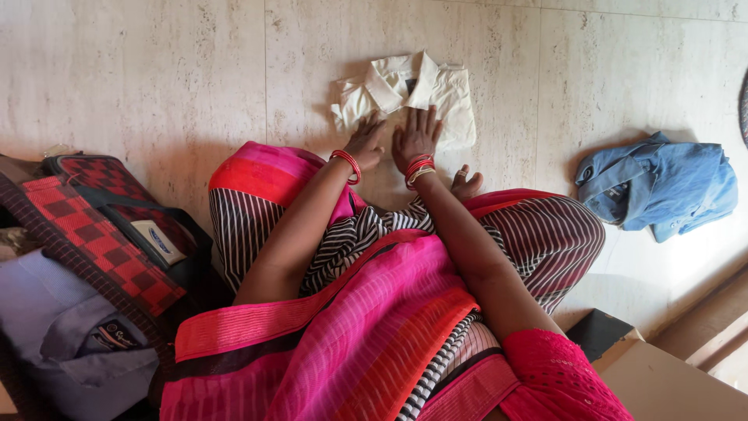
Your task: The person folds a white shirt on the floor by smoothing it, folding the sleeves across the back, folding the sides inward, and then bringing the bottom up to the collar before placing it into a bag.
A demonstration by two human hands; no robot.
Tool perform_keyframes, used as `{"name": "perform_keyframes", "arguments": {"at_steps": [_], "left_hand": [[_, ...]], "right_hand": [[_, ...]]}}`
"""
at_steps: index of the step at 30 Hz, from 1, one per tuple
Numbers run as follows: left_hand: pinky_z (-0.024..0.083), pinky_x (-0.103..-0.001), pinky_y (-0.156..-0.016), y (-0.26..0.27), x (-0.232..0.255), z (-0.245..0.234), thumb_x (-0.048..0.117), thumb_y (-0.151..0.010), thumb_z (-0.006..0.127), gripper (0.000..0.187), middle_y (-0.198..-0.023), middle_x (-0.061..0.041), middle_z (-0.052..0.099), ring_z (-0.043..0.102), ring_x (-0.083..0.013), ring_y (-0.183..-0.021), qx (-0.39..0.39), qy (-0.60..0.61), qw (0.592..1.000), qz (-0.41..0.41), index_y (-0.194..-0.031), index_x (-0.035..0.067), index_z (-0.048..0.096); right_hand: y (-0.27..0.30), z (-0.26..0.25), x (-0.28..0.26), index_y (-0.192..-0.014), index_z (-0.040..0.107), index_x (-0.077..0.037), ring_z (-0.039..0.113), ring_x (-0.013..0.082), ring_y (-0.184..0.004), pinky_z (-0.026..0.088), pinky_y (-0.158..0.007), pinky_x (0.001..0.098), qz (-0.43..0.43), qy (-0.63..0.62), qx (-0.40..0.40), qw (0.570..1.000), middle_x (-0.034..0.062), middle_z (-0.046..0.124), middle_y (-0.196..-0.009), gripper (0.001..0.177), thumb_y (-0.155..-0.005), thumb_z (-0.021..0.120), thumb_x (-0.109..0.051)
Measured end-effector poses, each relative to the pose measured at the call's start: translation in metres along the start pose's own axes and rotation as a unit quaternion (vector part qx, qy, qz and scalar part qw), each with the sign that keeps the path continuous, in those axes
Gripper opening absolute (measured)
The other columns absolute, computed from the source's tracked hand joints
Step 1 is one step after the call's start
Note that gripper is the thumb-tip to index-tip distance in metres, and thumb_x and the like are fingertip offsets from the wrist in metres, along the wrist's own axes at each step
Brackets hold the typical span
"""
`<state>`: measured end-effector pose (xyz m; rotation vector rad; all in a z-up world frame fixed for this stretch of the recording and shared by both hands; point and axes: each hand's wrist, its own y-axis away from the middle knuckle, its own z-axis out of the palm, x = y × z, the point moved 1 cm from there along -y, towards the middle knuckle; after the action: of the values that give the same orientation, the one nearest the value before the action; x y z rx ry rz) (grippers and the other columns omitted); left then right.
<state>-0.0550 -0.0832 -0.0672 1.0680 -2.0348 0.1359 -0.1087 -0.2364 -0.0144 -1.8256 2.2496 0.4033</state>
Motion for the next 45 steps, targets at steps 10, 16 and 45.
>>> {"name": "perform_keyframes", "arguments": {"at_steps": [10,16,45], "left_hand": [[-0.002,-0.063,-0.126,0.023,0.047,-0.051,0.057,-0.099,0.046,0.086,-0.173,-0.005,-0.002,0.002,-0.0222,-0.16,0.069,-0.194,0.966,-0.158,-0.164,0.012,0.012],[0.009,-0.067,-0.12,0.008,0.001,-0.084,0.047,-0.105,0.045,0.057,-0.169,-0.013,0.004,0.008,-0.0324,-0.157,0.134,-0.193,0.937,-0.259,-0.159,0.036,0.028],[0.052,-0.024,-0.063,-0.038,-0.081,-0.047,-0.007,-0.068,0.074,0.021,-0.072,0.002,0.065,0.056,-0.0071,-0.064,0.453,0.437,0.775,-0.057,-0.075,0.006,0.06]], "right_hand": [[0.003,-0.012,0.011,-0.163,0.018,0.0,0.001,0.0446,-0.159,0.002,-0.126,0.0604,0.007,0.033,0.022,0.999,0.0196,0.006,-0.173,0.084,-0.104,0.037,-0.057],[0.002,-0.014,0.014,-0.164,0.016,-0.001,-0.001,0.0448,-0.158,0.002,-0.126,0.0605,0.004,0.026,-0.004,1.0,0.0204,0.004,-0.173,0.086,-0.104,0.035,-0.059],[0.006,-0.024,0.006,-0.165,0.009,0.001,-0.01,0.046,-0.158,-0.005,-0.125,0.0648,0.012,-0.015,-0.037,0.999,0.0238,-0.002,-0.173,0.117,-0.093,0.046,-0.082]]}}
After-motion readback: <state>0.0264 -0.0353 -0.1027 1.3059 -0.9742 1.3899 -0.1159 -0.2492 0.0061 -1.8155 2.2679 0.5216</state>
